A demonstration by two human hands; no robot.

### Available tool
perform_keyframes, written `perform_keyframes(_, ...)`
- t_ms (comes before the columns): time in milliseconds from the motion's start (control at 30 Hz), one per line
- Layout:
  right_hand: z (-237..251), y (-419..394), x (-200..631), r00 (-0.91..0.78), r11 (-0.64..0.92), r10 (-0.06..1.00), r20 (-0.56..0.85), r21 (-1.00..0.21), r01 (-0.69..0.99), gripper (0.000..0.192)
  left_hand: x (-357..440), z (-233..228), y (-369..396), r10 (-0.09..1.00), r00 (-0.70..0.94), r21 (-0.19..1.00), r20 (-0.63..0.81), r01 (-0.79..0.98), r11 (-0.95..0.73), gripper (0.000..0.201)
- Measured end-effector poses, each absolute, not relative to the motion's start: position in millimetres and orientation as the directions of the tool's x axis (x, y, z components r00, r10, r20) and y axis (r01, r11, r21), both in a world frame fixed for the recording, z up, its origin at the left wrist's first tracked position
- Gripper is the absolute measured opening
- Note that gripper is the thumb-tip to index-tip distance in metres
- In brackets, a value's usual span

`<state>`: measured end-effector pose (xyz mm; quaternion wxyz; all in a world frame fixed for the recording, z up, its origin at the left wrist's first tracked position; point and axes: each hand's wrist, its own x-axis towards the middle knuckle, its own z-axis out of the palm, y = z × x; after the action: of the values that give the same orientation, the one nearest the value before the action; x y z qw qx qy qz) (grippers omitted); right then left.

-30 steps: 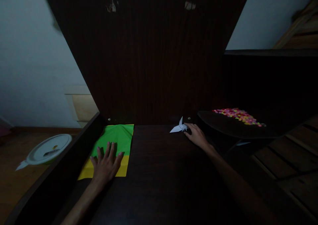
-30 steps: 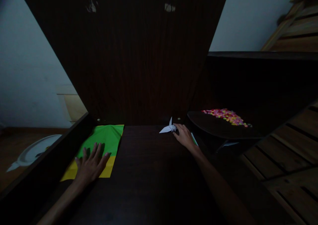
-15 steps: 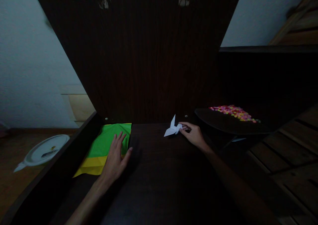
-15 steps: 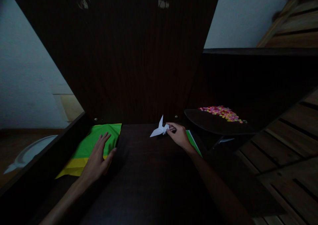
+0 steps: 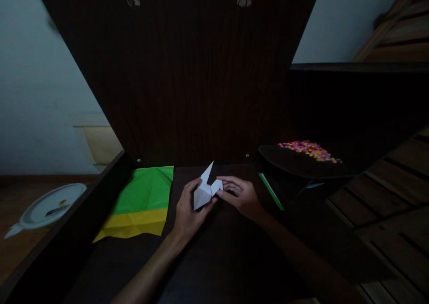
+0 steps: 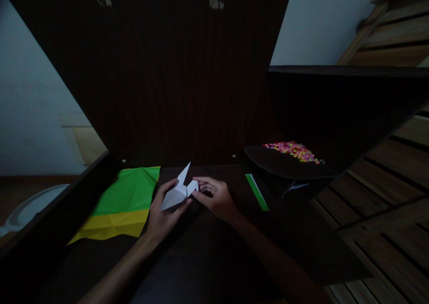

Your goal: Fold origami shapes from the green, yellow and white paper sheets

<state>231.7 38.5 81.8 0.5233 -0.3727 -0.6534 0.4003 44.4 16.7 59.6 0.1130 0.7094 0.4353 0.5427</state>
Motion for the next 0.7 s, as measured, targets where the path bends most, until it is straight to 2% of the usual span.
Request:
perform_keyframes(133,85,35,230,-0.185,0.485,0.87,0.457,-0.862,0.148,0.033,37,62,17,0.716,0.047,0.611,0.697,0.485,-0.626,0.046)
perform_keyframes(300,101,29,235,-0.269,0.677,0.734,0.624,-0.64,0.363,0.03,28,67,18,0.661,0.114,0.548,0.742,0.464,-0.696,0.042)
perform_keyframes(467,116,28,239,-0.375,0.725,0.688,0.621,-0.564,0.396,0.026,22,69,19,0.682,0.143,0.571,0.717,0.442,-0.692,0.044)
perform_keyframes(700,128,35,251,-0.43,0.714,0.7,0.57,-0.561,0.419,0.02,18,72,17,0.729,0.174,0.614,0.662,0.431,-0.661,0.048)
